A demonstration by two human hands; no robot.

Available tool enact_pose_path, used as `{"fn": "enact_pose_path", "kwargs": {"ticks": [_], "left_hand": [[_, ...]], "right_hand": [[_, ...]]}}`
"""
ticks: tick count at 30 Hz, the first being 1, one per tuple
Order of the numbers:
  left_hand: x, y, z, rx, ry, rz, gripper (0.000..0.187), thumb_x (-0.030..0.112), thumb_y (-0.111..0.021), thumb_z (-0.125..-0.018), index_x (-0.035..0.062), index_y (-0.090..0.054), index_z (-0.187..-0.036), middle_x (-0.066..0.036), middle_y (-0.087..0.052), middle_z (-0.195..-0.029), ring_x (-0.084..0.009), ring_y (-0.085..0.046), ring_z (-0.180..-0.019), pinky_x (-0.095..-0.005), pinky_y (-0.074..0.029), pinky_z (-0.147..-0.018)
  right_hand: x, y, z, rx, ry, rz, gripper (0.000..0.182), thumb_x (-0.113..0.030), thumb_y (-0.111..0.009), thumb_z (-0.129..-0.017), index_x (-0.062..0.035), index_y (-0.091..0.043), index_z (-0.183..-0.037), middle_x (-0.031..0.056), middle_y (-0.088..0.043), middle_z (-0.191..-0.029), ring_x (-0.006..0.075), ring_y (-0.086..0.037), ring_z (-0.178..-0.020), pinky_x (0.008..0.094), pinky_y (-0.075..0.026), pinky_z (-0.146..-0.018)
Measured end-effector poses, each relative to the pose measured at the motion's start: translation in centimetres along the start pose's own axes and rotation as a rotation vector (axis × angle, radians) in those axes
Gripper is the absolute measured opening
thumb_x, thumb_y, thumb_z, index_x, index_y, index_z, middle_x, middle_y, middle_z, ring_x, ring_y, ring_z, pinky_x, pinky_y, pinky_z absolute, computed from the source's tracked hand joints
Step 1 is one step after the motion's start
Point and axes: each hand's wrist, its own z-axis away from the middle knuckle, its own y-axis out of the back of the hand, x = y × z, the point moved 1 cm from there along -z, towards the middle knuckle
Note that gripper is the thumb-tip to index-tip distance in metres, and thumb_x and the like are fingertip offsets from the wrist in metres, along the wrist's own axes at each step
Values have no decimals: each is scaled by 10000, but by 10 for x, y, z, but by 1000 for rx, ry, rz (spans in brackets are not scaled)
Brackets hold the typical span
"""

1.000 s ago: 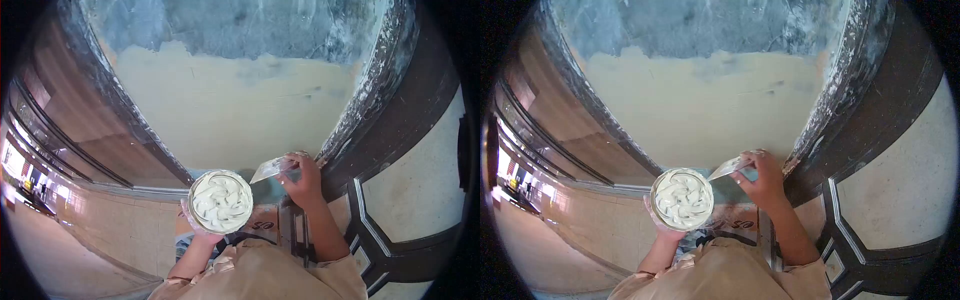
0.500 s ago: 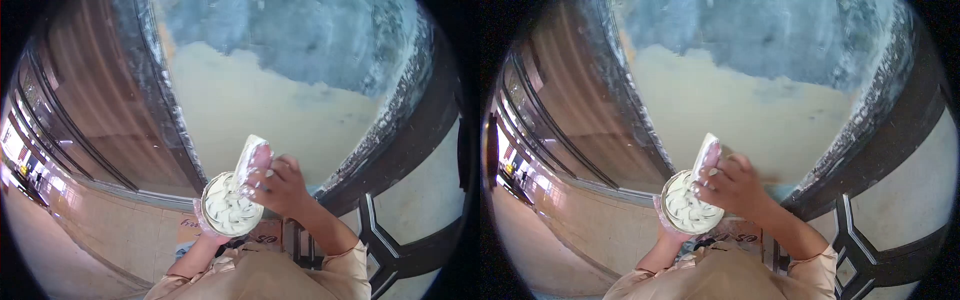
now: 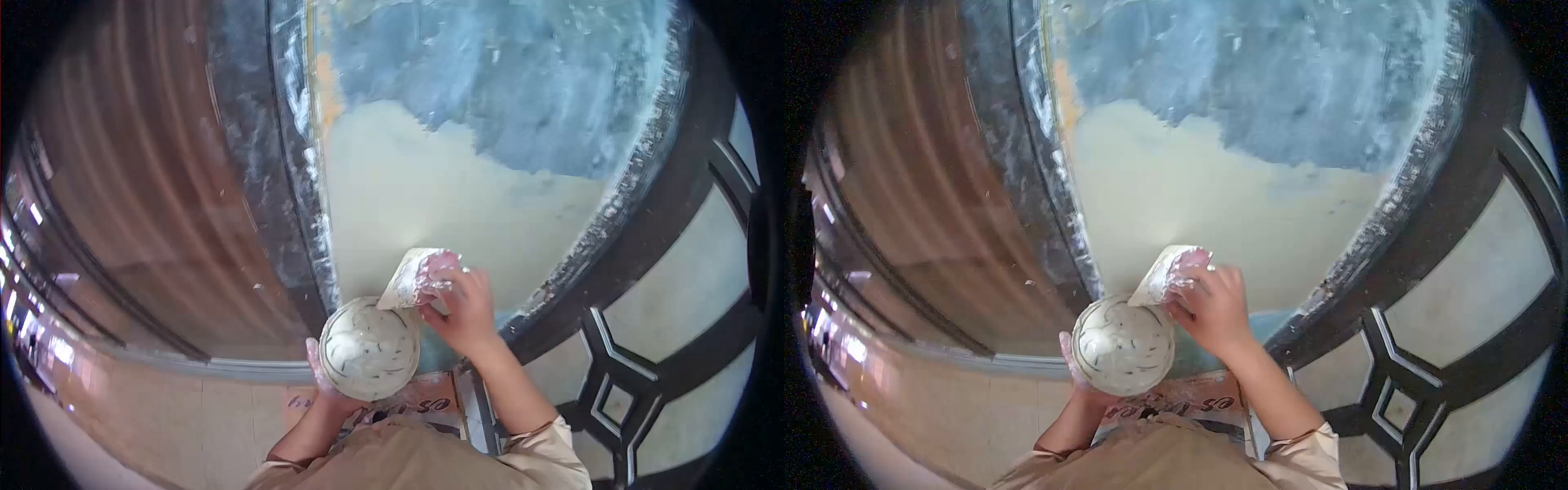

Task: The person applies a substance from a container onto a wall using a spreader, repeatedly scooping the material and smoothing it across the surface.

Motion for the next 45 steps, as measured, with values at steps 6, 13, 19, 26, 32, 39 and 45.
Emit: {"fn": "enact_pose_path", "kwargs": {"ticks": [6, 13, 19, 26, 32, 39, 45], "left_hand": [[-9, 17, -11, -86, 174, 13, 928, 820, -269, -833, 171, -329, -1495, -136, -367, -1502, -385, -390, -1334, -587, -335, -1081], [-16, 42, -13, -78, 275, 32, 950, 837, -318, -805, 179, -345, -1488, -143, -344, -1514, -417, -389, -1320, -644, -323, -1060], [-9, 67, -9, -84, 249, 96, 939, 832, -291, -816, 178, -340, -1489, -134, -338, -1521, -407, -382, -1334, -618, -343, -1066], [1, 68, -4, -62, 156, -43, 918, 826, -234, -839, 182, -342, -1485, -140, -344, -1510, -408, -384, -1327, -631, -349, -1052], [7, 90, 9, -12, 150, 509, 914, 826, -226, -839, 193, -337, -1489, -122, -333, -1521, -405, -378, -1333, -633, -336, -1062], [20, 102, 15, -2, 33, 22, 897, 822, -240, -841, 205, -353, -1482, -103, -362, -1507, -379, -389, -1332, -621, -340, -1067], [26, 92, 17, -11, 105, 804, 864, 799, -209, -864, 215, -339, -1487, -104, -338, -1519, -372, -371, -1342, -618, -325, -1075]], "right_hand": [[11, -25, 64, 112, -435, -47, 302, -1, -686, -692, -34, -620, -984, 136, -626, -1050, 332, -623, -931, 389, -514, -787], [38, -22, 133, 193, -850, -218, 169, -61, -686, -805, -30, -600, -948, 82, -647, -846, 178, -606, -724, 293, -477, -660], [67, -36, 187, 435, -1110, -504, 226, -196, -714, -882, -24, -588, -957, 17, -641, -798, 92, -583, -738, 284, -477, -654], [21, -19, 41, 110, -862, -7, 288, -236, -752, -824, -46, -582, -958, 132, -637, -786, 290, -639, -725, 366, -493, -661], [63, -30, 28, 207, -786, 270, 329, -318, -748, -821, -55, -607, -957, 134, -654, -765, 308, -651, -691, 385, -506, -640], [38, -51, 22, 244, -852, 65, 312, -330, -745, -819, -70, -615, -932, 114, -667, -828, 292, -661, -729, 388, -516, -661], [97, -41, 58, 302, -999, 184, 330, -368, -663, -878, -65, -614, -999, 144, -677, -880, 352, -661, -811, 436, -507, -704]]}}
